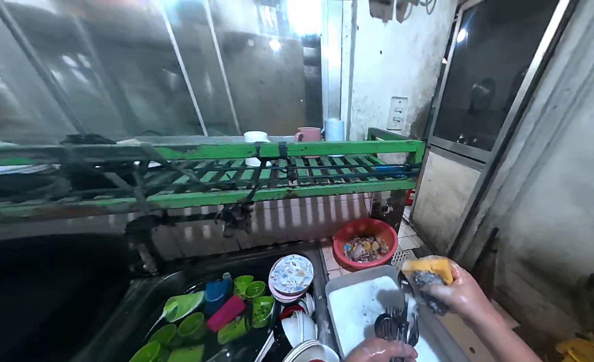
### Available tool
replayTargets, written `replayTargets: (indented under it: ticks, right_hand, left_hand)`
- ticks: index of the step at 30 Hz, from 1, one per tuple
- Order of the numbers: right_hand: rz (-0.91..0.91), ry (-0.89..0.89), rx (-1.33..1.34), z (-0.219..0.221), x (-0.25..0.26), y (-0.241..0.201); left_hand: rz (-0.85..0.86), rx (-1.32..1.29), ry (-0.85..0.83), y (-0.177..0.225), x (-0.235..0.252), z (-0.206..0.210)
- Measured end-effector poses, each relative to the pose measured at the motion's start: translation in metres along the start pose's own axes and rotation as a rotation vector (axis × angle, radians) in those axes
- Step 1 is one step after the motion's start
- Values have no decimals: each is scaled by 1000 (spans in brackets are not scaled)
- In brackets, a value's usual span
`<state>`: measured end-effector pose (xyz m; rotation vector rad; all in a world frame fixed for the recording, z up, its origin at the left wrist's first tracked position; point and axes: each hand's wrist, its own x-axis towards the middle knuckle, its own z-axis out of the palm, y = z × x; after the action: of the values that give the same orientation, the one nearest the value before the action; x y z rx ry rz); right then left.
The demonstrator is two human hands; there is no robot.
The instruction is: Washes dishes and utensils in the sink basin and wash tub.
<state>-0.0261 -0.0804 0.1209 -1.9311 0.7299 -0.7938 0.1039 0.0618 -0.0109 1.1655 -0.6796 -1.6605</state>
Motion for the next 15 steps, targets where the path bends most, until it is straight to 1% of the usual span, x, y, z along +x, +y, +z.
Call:
replayTargets:
  ticks: [2, 4, 7, 9, 10, 11, 13, 14, 15]
  right_hand:
    - [-19, -52, -42, 5, 1, -3]
    - [7, -118, -56, 7, 3, -6]
    - [101, -332, -59, 4, 10, -14]
    - [103, -439, -96, 5, 11, -19]
    - [74, -437, -102, 7, 9, -17]
    - [37, -387, -81, 9, 6, -14]
    - [1, -201, 79, 11, -1, -3]
    - [18, -124, 192, 11, -3, 4]
    - [68, -94, 280, 10, -5, 10]
  left_hand:
    - [6, 4, 9, 1, 1, 0]
    - [24, 10, 3, 0, 3, -2]
    - [107, 22, -6, -4, 4, -3]
    - [151, 60, 33, -3, 2, 0]
    - [171, 78, 53, -1, 1, 1]
    - [185, 87, 71, 0, 1, 1]
    - [220, 57, 102, 1, 3, -2]
    - [233, 20, 144, 0, 5, -5]
    - [236, -32, 207, 0, 7, -6]
